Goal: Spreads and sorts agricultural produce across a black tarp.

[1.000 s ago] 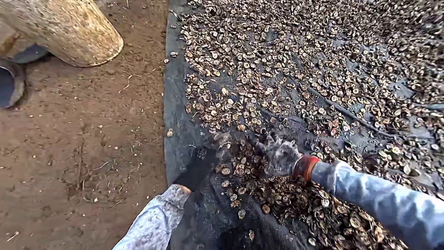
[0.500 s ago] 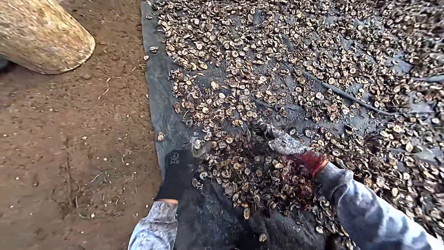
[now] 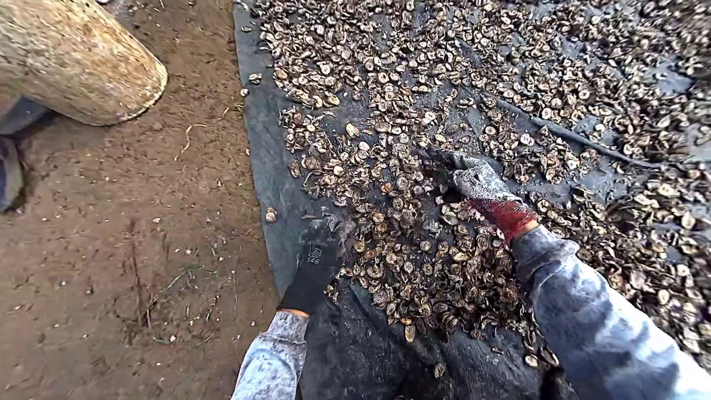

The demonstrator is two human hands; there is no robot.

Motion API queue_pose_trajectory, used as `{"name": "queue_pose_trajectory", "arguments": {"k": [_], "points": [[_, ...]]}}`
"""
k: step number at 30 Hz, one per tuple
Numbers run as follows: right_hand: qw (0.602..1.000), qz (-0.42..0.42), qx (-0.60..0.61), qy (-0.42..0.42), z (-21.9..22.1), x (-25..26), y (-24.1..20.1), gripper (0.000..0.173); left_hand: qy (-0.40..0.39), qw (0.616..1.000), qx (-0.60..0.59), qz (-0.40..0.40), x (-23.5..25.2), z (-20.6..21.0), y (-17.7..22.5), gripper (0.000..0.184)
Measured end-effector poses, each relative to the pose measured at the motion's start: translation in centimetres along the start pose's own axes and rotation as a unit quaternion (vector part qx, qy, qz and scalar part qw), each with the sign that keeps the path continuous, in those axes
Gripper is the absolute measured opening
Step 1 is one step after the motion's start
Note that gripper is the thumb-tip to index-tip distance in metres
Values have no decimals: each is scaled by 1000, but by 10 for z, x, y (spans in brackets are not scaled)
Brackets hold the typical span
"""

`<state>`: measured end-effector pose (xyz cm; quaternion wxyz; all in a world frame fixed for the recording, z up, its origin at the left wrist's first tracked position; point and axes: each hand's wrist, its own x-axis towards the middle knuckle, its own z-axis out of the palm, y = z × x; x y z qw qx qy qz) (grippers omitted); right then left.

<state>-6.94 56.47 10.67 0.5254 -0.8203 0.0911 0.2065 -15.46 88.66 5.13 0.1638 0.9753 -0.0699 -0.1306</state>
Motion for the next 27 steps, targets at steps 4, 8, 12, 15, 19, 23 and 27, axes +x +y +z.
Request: {"name": "queue_pose_trajectory", "arguments": {"k": [4,8,12,15,19,23,27], "points": [[994,41,-51,85,-19,8,24,31,57,996,9,-63,1,-2,-2,40],[983,-133,-52,118,-32,11,54,36,133,981,66,-123,17,-17,-39,61],[1000,8,18,7,-54,-1,9,50,83,978,64,-180,22,-22,-65,59],[997,32,46,44,-54,4,6,37,122,982,4,-141,15,-37,-53,40],[991,34,-67,111,-61,9,7,24,188,982,-20,23,36,-43,16,39],[976,21,-210,62,-75,-4,26,30,61,980,-13,189,82,-9,95,57],[883,103,-436,-140,-65,-73,89,113,-122,973,140,137,81,25,107,112]]}}
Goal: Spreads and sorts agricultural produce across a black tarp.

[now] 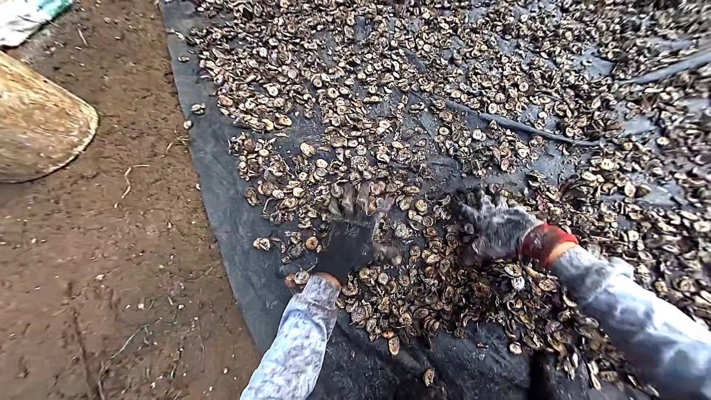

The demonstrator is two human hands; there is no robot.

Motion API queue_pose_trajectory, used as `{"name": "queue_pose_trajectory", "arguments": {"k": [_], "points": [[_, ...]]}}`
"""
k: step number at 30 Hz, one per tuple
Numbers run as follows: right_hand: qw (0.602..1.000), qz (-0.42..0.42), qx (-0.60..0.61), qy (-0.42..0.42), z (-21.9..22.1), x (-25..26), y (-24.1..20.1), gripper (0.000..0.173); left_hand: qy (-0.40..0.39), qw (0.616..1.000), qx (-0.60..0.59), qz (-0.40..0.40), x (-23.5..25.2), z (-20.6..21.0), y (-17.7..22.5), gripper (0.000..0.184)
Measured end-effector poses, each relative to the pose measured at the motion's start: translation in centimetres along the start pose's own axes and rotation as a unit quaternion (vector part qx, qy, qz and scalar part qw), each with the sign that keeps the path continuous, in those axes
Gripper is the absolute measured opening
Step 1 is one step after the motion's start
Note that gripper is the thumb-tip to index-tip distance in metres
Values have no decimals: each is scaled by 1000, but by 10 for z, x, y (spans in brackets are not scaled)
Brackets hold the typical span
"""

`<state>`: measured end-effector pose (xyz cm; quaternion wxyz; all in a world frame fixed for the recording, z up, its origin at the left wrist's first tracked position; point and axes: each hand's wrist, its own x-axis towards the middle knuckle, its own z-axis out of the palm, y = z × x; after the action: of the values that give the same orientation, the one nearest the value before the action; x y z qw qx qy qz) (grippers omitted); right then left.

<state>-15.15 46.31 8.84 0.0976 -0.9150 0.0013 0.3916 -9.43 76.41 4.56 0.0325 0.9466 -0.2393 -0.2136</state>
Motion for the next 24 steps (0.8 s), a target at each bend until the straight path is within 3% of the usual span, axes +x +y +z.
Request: {"name": "queue_pose_trajectory", "arguments": {"k": [1,2,5,6,8,11,13,15,17,20,22,24], "points": [[999,-2,-27,-36,29,-21,2,117,-18,1000,19,-8,-15,8,-2,112],[999,-13,-32,-23,56,-45,1,106,-33,999,1,-22,-34,11,-2,99],[992,-59,11,112,105,-88,-1,57,-7,992,-98,-79,-70,7,3,57],[990,-55,46,125,102,-87,-1,52,25,988,-125,-82,-72,3,1,51],[986,9,154,58,65,-75,-1,53,130,976,-156,-74,-65,-6,-6,41],[947,58,301,91,17,-51,6,43,219,951,-195,-95,-60,-20,-9,47],[881,34,452,136,-7,-34,7,38,231,930,-270,-97,-58,-32,-5,55],[831,-12,531,164,-32,-22,4,44,230,924,-294,-80,-56,-29,-10,51],[831,-26,513,216,-51,-4,5,54,258,920,-285,-72,-55,-19,-18,45],[861,-27,400,314,-58,32,18,42,323,890,-305,-103,-52,-11,-21,51],[880,-10,369,299,-77,38,14,42,338,870,-338,-120,-51,-13,-20,68],[868,-34,419,264,-91,42,11,44,308,880,-343,-118,-52,-13,-22,79]]}}
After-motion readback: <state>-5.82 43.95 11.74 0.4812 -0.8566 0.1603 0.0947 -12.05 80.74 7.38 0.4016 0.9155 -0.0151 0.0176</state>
